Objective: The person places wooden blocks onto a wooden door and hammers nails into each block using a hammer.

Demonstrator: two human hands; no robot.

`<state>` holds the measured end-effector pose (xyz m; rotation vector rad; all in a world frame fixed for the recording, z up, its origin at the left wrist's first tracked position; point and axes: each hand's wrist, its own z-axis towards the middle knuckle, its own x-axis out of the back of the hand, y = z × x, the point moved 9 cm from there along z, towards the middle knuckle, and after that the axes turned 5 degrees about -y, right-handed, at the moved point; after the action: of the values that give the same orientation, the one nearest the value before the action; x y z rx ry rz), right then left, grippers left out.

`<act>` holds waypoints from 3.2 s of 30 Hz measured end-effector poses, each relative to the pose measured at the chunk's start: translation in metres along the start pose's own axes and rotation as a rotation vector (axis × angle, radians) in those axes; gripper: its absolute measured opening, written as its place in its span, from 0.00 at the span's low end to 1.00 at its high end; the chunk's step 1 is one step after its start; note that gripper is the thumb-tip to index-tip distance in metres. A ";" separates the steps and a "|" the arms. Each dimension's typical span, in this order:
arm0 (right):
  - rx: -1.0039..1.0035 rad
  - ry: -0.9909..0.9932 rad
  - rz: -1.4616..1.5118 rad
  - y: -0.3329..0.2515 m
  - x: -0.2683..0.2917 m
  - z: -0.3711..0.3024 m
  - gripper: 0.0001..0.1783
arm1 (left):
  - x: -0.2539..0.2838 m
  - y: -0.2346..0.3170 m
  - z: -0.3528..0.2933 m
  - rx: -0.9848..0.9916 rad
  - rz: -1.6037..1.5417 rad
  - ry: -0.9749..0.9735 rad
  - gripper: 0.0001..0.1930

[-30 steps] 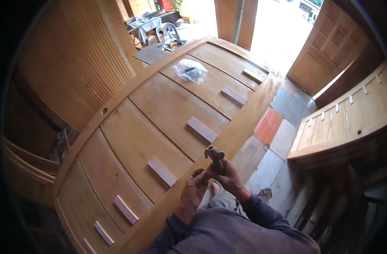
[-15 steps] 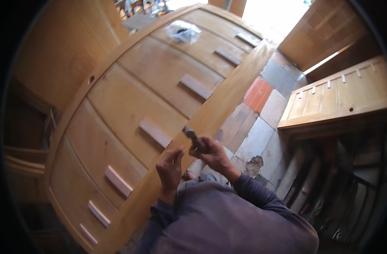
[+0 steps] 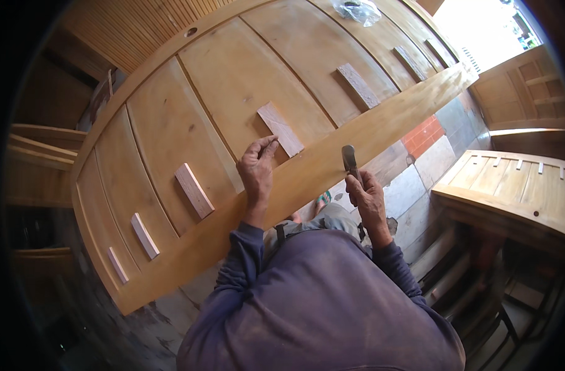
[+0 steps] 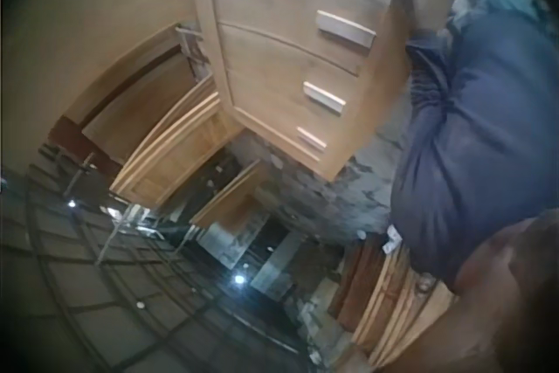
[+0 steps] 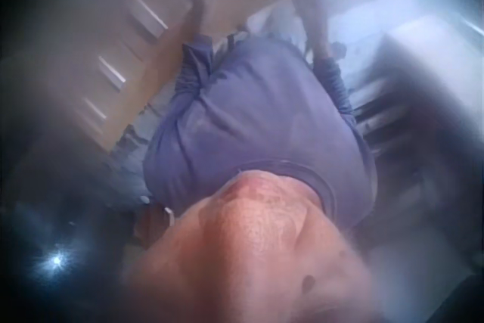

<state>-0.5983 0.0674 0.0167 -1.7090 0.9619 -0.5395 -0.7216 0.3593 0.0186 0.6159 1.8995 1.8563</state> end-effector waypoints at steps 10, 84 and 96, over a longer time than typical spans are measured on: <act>-0.035 -0.070 -0.182 -0.012 0.010 0.006 0.19 | -0.023 0.032 0.039 -0.406 0.558 0.102 0.10; 0.601 -0.278 -0.651 -0.064 -0.076 0.138 0.14 | -0.035 0.031 0.089 -0.072 0.995 -0.371 0.23; 0.539 -0.336 -0.971 -0.055 -0.106 0.146 0.16 | -0.015 -0.008 0.101 0.106 0.910 -0.178 0.30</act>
<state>-0.5317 0.2431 0.0279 -1.5977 -0.3088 -0.9779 -0.6517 0.4334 0.0077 1.8451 1.7276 2.0650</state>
